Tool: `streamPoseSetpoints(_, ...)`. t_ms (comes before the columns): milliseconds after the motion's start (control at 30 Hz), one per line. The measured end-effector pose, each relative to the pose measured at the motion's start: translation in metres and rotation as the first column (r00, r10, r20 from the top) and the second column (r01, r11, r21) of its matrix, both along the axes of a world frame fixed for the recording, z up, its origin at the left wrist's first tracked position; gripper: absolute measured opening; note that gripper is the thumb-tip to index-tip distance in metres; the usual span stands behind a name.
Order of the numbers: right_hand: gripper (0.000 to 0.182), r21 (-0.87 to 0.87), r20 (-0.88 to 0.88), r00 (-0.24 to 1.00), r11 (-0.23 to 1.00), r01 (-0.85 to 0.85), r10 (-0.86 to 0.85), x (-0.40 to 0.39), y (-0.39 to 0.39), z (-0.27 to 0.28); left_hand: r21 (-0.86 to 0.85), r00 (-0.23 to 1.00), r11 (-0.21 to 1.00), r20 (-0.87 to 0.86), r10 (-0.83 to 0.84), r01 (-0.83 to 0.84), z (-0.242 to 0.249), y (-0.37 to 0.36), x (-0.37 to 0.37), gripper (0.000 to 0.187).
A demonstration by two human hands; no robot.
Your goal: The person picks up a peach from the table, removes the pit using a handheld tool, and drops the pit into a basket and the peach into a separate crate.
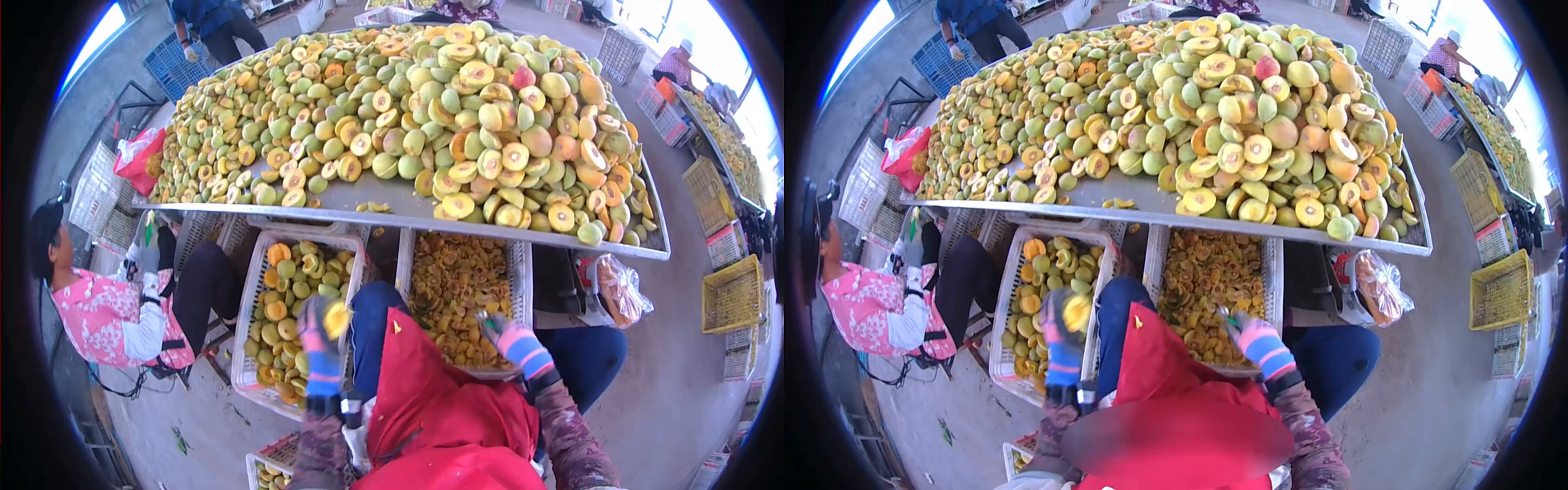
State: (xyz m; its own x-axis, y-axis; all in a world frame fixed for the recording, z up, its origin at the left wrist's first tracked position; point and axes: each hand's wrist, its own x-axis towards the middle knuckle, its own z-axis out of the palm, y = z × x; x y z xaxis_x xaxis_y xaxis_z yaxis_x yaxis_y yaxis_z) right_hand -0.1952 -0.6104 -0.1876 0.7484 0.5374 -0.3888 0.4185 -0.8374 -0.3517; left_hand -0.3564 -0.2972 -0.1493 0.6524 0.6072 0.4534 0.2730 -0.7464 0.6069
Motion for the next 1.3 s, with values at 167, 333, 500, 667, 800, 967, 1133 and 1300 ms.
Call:
streamPoseSetpoints(167, 0.027, 0.306, 0.047, 0.986, 0.942, 0.140, -0.162, 0.000, -0.023, -0.034, 0.176, 0.860, 0.971, -0.458, 0.227, -0.162, -0.022, 0.058, -0.046, 0.024)
streamPoseSetpoints(333, 0.024, 0.618, -0.006, 0.970, 0.761, 0.196, -0.244, -0.002, 0.001, -0.009, 0.019, 0.978, 0.983, -0.105, -0.179, 0.182, 0.037, -0.005, 0.152, 0.038)
streamPoseSetpoints(500, 0.021, 0.685, -0.153, 0.913, 0.626, 0.374, -0.378, -0.031, -0.004, 0.037, -0.080, 0.685, 0.972, -0.697, -0.214, 0.222, 0.044, -0.053, 0.295, 0.067)
streamPoseSetpoints(667, 0.023, 0.745, -0.299, 0.901, 0.514, 0.426, -0.313, -0.039, -0.008, 0.043, -0.312, 0.944, 0.913, -0.111, -0.310, 0.263, -0.002, -0.033, 0.277, 0.060)
streamPoseSetpoints(800, 0.024, 0.809, 0.229, 0.940, 0.586, -0.039, -0.253, -0.021, 0.021, 0.087, -0.877, 0.830, -0.002, 0.456, -0.323, 0.481, 0.047, -0.061, 0.195, 0.045)
streamPoseSetpoints(967, 0.020, 0.713, 0.104, 0.966, 0.695, 0.094, -0.236, -0.033, 0.054, 0.130, -0.532, 0.752, 0.533, 0.502, -0.426, 0.658, 0.083, -0.124, 0.130, 0.025)
streamPoseSetpoints(1133, 0.018, 0.665, 0.180, 0.944, 0.741, 0.090, -0.277, -0.046, 0.056, 0.125, -0.498, 0.819, 0.654, 0.406, -0.404, 0.569, 0.083, -0.143, 0.113, 0.039)
streamPoseSetpoints(1300, 0.018, 0.662, 0.136, 0.966, 0.746, 0.077, -0.221, -0.054, 0.056, 0.126, -0.788, 0.808, 0.181, 0.584, -0.081, 0.588, 0.092, -0.152, 0.110, 0.052)
